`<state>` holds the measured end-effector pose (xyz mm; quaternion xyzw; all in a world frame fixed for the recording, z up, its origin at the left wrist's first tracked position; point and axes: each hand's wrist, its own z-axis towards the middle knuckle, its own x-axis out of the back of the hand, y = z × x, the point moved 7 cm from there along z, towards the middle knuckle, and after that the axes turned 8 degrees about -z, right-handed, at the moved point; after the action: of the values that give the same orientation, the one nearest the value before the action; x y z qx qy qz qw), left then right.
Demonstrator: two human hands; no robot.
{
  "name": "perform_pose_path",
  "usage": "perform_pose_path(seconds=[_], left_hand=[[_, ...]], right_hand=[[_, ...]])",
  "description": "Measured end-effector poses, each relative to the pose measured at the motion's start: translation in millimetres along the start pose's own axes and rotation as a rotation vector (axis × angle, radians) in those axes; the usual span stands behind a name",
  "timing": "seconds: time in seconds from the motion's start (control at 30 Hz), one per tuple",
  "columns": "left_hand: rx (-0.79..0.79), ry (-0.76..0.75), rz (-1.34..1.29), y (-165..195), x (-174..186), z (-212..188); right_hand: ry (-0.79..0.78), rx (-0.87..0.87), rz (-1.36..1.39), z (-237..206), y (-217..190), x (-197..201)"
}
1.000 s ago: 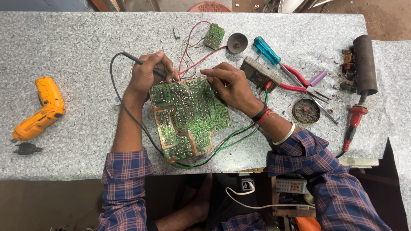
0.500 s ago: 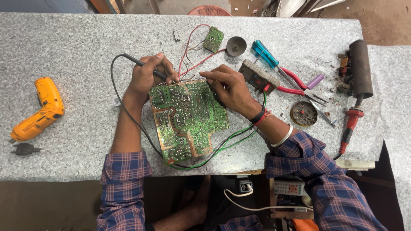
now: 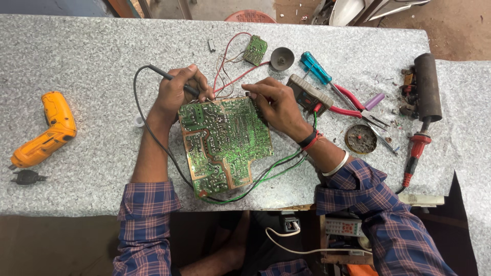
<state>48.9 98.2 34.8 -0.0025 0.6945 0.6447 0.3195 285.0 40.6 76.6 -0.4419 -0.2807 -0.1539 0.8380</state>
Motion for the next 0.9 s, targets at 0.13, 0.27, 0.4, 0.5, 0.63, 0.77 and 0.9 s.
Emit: perform_pose_path(seconds=[0.13, 0.27, 0.4, 0.5, 0.63, 0.77, 0.9], left_hand=[[0.001, -0.002, -0.004, -1.4, -0.9, 0.1], [-0.021, -0.041, -0.025, -1.0, -3.4, -0.1], [-0.010, -0.089, -0.087, 0.3, -5.0, -2.3], [-0.006, -0.086, -0.147, 1.9, -3.7, -2.6], [0.001, -0.085, -0.134, 0.0, -4.8, -1.5], [0.007, -0.051, -0.102, -1.2, -3.0, -1.2], [-0.008, -0.038, -0.082, -0.4, -3.1, -1.9]], right_hand=[[0.023, -0.022, -0.035, 0.8, 5.0, 5.1], [-0.002, -0.056, -0.026, -0.3, 7.8, 4.0], [-0.020, -0.023, -0.043, 0.2, 4.6, 1.4], [-0.039, -0.041, -0.038, 0.8, 5.1, -0.5], [-0.041, -0.034, -0.031, -0.2, 3.4, -0.4], [-0.053, -0.062, -0.027, 0.7, 4.9, -1.5], [-0.059, -0.072, -0.022, 0.3, 4.5, -2.9]])
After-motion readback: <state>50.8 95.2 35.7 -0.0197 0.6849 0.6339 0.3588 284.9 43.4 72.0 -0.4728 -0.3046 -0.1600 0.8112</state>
